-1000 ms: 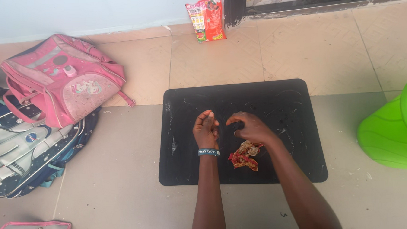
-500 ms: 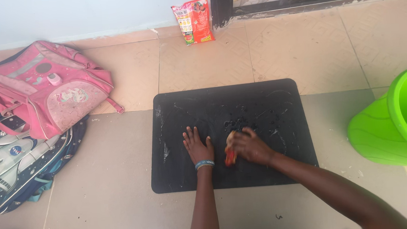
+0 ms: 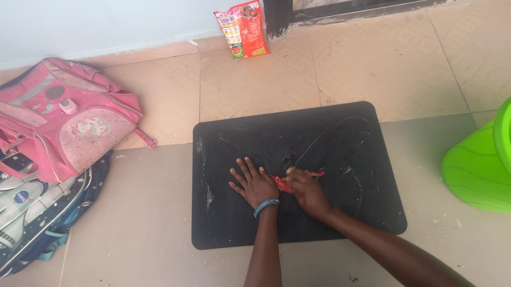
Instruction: The person scrubs a black bath mat on the floor with a sponge and soapy water, rinses the sponge in a green bucket, and then flips the mat over to show the other side.
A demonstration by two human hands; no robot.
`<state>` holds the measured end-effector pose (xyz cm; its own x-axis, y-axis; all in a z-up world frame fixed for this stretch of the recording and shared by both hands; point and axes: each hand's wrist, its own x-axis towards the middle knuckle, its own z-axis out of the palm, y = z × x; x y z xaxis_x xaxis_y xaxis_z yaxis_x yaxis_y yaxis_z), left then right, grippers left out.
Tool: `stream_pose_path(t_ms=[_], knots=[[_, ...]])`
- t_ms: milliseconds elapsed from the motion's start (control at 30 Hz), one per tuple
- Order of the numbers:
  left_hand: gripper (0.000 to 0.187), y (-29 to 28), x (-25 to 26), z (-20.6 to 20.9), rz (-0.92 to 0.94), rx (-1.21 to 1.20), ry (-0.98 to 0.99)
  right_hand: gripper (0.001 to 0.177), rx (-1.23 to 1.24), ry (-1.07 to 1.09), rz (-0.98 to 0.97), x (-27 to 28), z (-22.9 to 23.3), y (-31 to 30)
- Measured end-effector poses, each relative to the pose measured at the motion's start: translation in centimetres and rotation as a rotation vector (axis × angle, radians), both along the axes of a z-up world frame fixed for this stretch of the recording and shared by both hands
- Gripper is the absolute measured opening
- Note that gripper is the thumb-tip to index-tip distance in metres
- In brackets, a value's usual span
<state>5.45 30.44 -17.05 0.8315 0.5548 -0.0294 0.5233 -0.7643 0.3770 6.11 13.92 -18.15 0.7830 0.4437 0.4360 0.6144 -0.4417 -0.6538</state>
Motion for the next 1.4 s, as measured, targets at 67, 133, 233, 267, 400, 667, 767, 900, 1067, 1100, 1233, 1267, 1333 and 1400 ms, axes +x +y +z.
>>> stream_pose_path(t_ms=[67, 133, 233, 267, 400, 667, 767, 900, 1067, 1100, 1233, 1267, 1333, 1400], knots=[[0.058, 0.1, 0.2, 0.2, 0.013, 0.005, -0.019, 0.027, -0.046, -0.015, 0.145, 0.2, -0.5, -0.2], [0.058, 0.1, 0.3, 0.4, 0.019, -0.029, -0.01, 0.026, -0.053, -0.136, 0.204, 3.5, -0.2, -1.9], [0.058, 0.0, 0.2, 0.2, 0.025, -0.024, -0.024, 0.015, 0.051, 0.062, -0.049, 10.1, 0.9, -5.1], [0.057, 0.1, 0.2, 0.2, 0.027, -0.014, -0.036, 0.02, -0.053, 0.017, -0.182, 11.5, 1.3, -6.1], [0.054, -0.1, 0.2, -0.1, 0.02, -0.038, -0.014, 0.016, -0.018, -0.213, -0.392, 12.4, 0.3, -5.3], [0.042, 0.8, -0.3, -1.2, 0.099, -0.247, -0.393, 0.029, -0.153, 0.019, 0.117, -2.1, -1.6, 3.7], [0.041, 0.6, -0.5, -1.1, 0.126, -0.286, -0.455, 0.04, -0.189, -0.081, 0.258, 0.9, -1.4, 1.9], [0.042, 0.5, -0.7, -1.1, 0.103, -0.247, -0.433, 0.028, -0.02, -0.108, 0.036, 9.9, 0.1, -2.8], [0.041, 0.5, -0.6, -0.7, 0.04, -0.183, -0.281, 0.019, -0.315, -0.041, -0.4, 15.4, 2.8, -6.8], [0.042, 0.4, -0.4, -0.6, 0.015, -0.142, -0.221, 0.019, -0.245, -0.069, -0.382, 15.1, 2.3, -6.1], [0.053, 0.2, 0.4, -0.5, -0.072, 0.032, -0.061, 0.02, -0.001, -0.326, -0.189, 9.6, -2.4, -0.5], [0.055, 0.0, 0.4, -0.5, -0.09, 0.075, -0.038, 0.02, 0.038, -0.245, -0.127, 7.3, -3.6, 1.1], [0.061, -0.1, 0.3, 0.0, -0.098, -0.013, 0.083, 0.022, 0.004, -0.13, -0.016, 5.0, -4.6, 2.5], [0.063, -0.3, 0.8, 0.4, -0.108, -0.016, 0.091, 0.023, -0.137, -0.07, 0.077, 4.8, -4.4, 2.6]])
